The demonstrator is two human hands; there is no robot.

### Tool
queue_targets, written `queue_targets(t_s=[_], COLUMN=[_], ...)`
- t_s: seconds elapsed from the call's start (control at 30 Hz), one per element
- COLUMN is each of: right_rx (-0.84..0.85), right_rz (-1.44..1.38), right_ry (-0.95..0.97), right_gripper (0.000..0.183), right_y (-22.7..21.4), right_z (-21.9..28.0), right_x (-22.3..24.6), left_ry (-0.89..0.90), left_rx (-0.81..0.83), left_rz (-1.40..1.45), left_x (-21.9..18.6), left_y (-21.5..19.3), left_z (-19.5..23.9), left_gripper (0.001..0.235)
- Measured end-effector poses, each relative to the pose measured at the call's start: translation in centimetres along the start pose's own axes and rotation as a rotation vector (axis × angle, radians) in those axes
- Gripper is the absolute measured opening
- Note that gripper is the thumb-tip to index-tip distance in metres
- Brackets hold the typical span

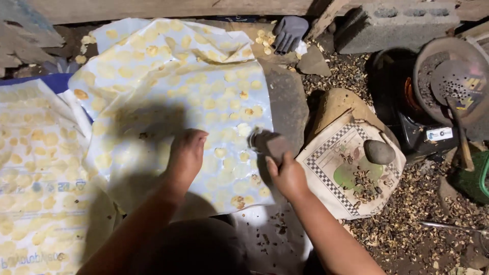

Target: The person grinds roasted cassava nuts on a stone grinder using a stone pestle, then uses a hammer to flatten the nuts on a white sheet. They also stir the nuts in a pan on a portable gas stove.

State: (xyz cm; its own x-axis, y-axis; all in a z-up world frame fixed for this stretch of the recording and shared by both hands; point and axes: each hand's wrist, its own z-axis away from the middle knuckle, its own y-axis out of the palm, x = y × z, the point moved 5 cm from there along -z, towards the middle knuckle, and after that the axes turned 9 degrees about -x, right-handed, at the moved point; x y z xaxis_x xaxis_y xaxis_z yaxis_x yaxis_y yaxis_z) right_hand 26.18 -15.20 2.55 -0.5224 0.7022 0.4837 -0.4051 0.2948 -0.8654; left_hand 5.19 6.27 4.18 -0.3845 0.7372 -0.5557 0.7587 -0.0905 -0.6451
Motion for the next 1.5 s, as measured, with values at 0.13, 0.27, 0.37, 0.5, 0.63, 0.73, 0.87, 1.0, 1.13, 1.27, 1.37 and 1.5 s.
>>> queue_targets(t_s=[0.13,0.27,0.37,0.5,0.63,0.73,0.87,1.0,1.13,1.27,1.37,1.5], right_rx=[0.143,0.082,-0.067,-0.428,-0.412,-0.191,0.016,0.139,0.044,-0.003,0.109,0.053], right_rz=[-0.038,-0.072,-0.090,-0.323,-0.413,-0.057,0.070,-0.023,-0.135,0.058,0.071,0.029], right_ry=[0.070,0.131,0.106,-0.257,-0.262,-0.107,-0.072,-0.058,-0.164,-0.123,-0.053,-0.206], right_gripper=[0.055,0.051,0.044,0.017,0.022,0.049,0.069,0.065,0.046,0.064,0.058,0.061], right_y=[-1.1,-4.8,-9.4,-14.5,-7.8,-0.2,2.1,-0.6,-5.6,-0.9,2.1,-1.2], right_z=[-0.9,-4.2,-6.7,-8.2,-11.1,-12.8,-13.7,-16.8,-15.5,-13.4,-14.8,-15.2], right_x=[1.3,3.3,6.1,10.6,9.8,6.0,6.1,6.2,9.6,8.7,6.3,5.6], left_ry=[0.157,0.353,0.221,-0.003,0.013,-0.240,-0.140,-0.185,-0.578,-0.851,-0.759,-0.821], left_rx=[0.115,0.004,-0.035,0.233,0.173,0.098,-0.025,0.010,0.335,0.794,0.942,1.026], left_rz=[-0.040,-0.084,-0.044,-0.158,-0.198,-0.100,-0.092,0.120,0.691,1.120,1.069,1.189], left_x=[-1.1,-1.9,-1.0,-1.8,-1.5,-4.1,-1.8,-0.3,-1.6,-3.0,-4.8,-3.0], left_y=[4.4,12.3,15.0,14.8,13.7,6.2,2.1,0.6,0.3,0.7,-0.3,-1.1], left_z=[-4.2,-7.7,-9.8,-10.7,-11.1,-13.2,-9.0,-2.2,5.5,10.7,10.1,15.7], left_gripper=[0.016,0.010,0.008,0.015,0.009,0.015,0.027,0.021,0.015,0.019,0.019,0.034])
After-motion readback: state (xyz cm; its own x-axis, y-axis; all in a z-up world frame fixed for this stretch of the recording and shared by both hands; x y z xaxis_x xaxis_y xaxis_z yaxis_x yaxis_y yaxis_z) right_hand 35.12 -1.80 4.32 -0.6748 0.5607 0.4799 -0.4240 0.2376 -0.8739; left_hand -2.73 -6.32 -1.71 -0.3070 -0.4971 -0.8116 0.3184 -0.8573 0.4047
